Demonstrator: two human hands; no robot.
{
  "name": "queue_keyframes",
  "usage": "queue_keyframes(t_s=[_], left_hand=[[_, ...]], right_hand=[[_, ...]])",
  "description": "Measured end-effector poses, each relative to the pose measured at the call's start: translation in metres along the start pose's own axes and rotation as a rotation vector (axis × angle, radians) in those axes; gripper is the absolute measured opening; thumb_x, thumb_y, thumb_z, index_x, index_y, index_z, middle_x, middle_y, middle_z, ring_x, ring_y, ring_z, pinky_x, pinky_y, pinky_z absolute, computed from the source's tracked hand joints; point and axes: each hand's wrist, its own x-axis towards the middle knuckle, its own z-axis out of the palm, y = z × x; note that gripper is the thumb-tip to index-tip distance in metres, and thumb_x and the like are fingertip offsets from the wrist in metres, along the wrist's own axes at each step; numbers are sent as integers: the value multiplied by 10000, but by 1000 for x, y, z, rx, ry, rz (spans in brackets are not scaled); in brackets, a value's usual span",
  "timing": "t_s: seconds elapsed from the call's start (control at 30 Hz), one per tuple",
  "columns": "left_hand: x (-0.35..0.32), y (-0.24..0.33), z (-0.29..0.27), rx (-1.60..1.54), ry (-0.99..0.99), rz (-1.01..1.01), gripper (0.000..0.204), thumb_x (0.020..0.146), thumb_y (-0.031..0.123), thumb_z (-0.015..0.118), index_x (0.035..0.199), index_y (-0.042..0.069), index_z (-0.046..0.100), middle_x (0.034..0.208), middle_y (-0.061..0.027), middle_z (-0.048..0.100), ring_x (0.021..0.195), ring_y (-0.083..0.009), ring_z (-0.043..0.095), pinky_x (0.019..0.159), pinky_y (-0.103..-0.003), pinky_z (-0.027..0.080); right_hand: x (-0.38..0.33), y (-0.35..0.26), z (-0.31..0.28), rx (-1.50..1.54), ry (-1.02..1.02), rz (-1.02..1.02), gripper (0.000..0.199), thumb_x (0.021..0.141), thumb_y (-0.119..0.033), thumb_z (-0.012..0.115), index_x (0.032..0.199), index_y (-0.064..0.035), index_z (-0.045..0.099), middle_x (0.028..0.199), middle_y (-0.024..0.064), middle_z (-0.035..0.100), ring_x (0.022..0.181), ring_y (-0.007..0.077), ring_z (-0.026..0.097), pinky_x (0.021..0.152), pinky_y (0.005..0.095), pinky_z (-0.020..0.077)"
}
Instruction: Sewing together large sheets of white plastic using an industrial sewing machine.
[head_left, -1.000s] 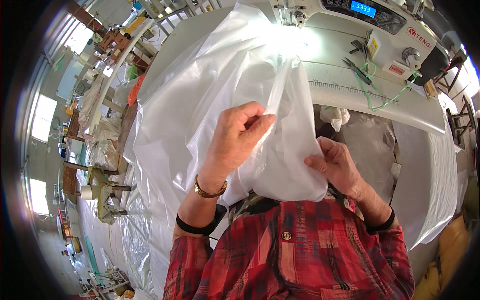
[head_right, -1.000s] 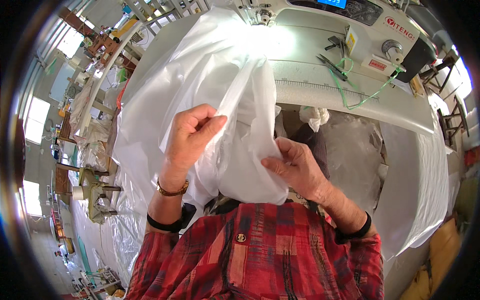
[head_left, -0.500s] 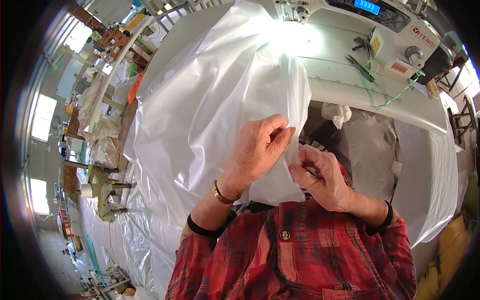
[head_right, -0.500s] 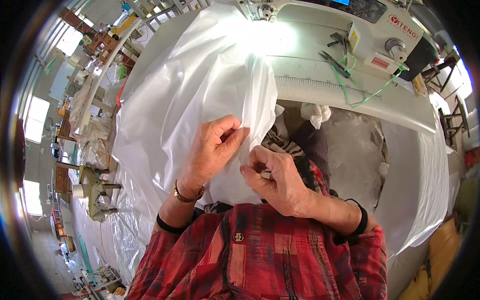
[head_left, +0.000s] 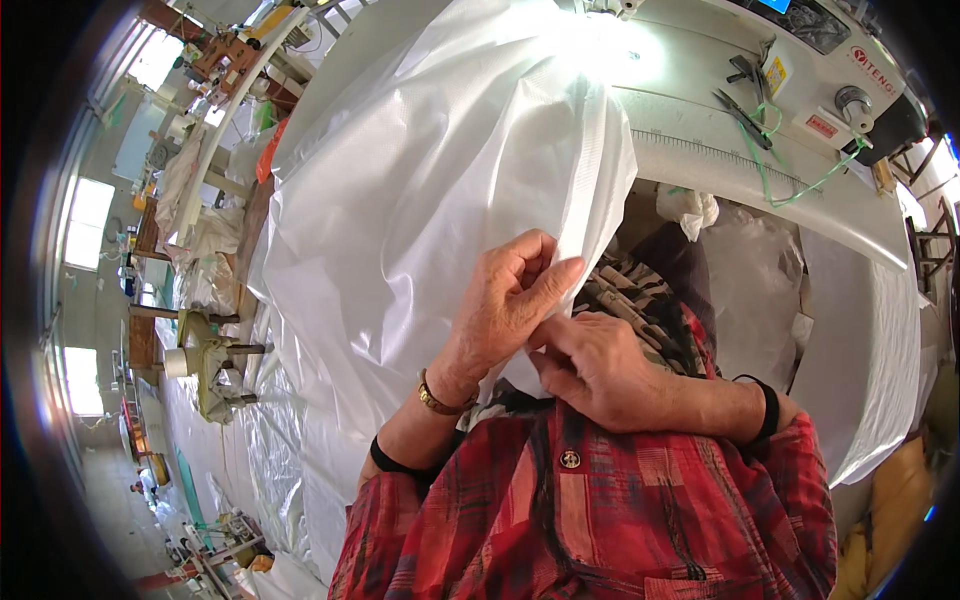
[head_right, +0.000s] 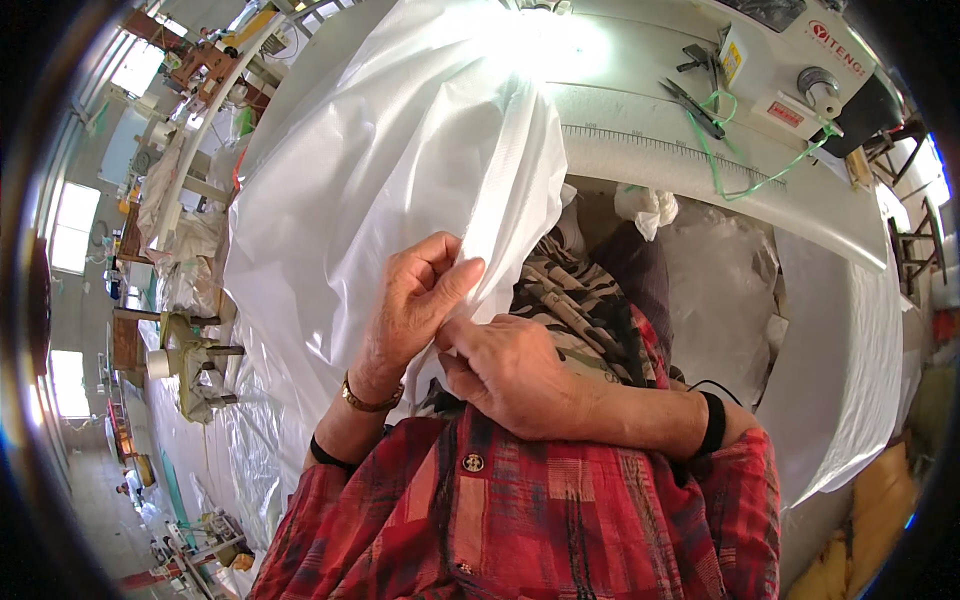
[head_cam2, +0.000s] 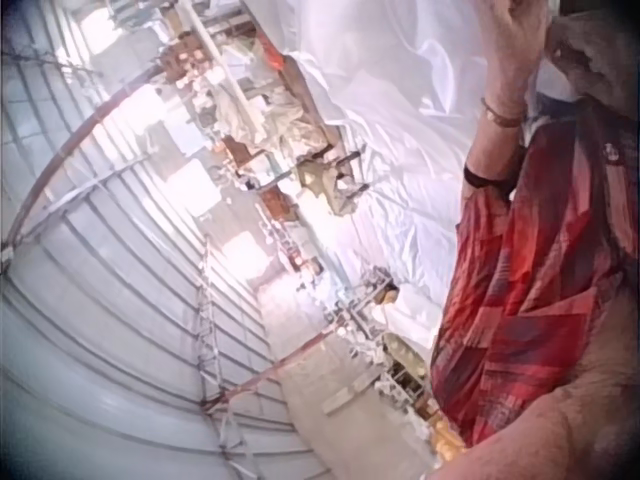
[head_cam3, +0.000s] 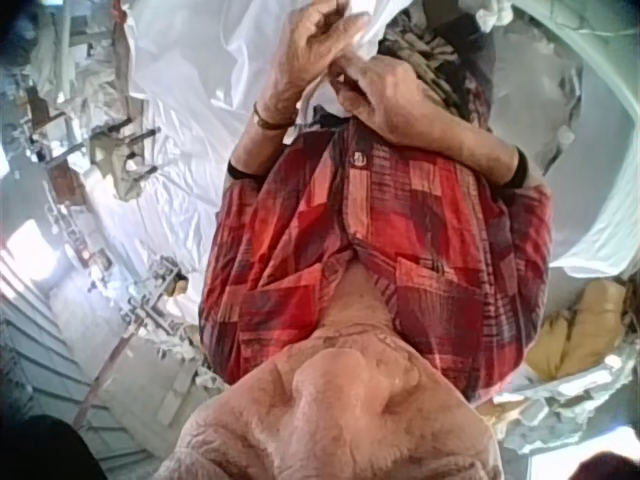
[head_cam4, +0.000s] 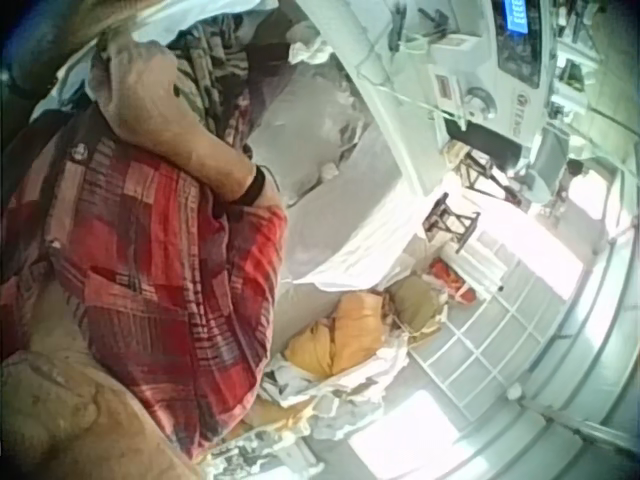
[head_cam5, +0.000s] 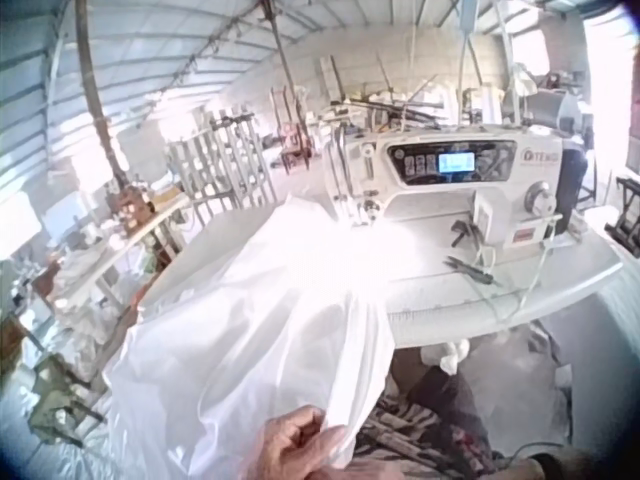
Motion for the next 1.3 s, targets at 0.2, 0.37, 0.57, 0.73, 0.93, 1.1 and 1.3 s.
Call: queue_keyframes(t_s=[0.2,0.37,0.57,0.73,0.93,1.1,1.3], left_hand=[[-8,-21,-2,-66,9,-91,184,930,136,661,857,-17,590,677,52,500,637,-11,414,527,-216,338],[-16,-46,-1,-302,39,-206,178,921,155,679,927,-20,646,736,38,595,669,-9,481,561,-200,391],[-16,-28,6,-430,26,-401,208,943,192,649,975,-14,648,819,21,619,729,-26,526,626,-207,445],[-20,-31,7,-425,41,-378,216,942,178,645,1048,-10,624,863,4,637,738,-32,544,640,-211,461],[-19,-35,0,-456,71,-373,225,915,108,666,1096,-19,622,980,-48,682,842,-80,629,741,-229,512],[-17,-31,0,-503,98,-387,219,907,116,675,1055,-38,629,918,-35,682,777,-54,602,683,-209,485],[-18,-10,-30,126,374,-11,75,859,27,706,854,19,631,760,62,571,662,0,463,576,-165,351]], right_hand=[[-2,11,6,-107,-195,-213,177,851,-97,646,999,-26,580,851,137,654,800,332,660,746,431,510],[-1,12,5,-159,-198,-194,212,835,-109,658,1023,-29,601,954,121,656,887,308,661,813,416,513],[-1,22,8,-204,-149,-336,202,815,-123,657,993,-30,634,939,98,654,924,284,650,909,408,497],[0,32,5,-168,-165,-376,189,792,-120,659,961,-37,640,901,88,646,900,279,649,896,414,500],[0,66,-24,-267,89,-301,131,791,-91,695,896,-28,650,870,75,636,793,270,629,817,400,495],[-5,88,-31,-192,495,-86,180,872,-73,675,1026,4,626,996,146,644,928,325,619,855,408,477],[3,133,-26,-220,679,77,738,855,-96,709,1470,-23,305,1450,222,359,1341,380,356,1117,438,320]])
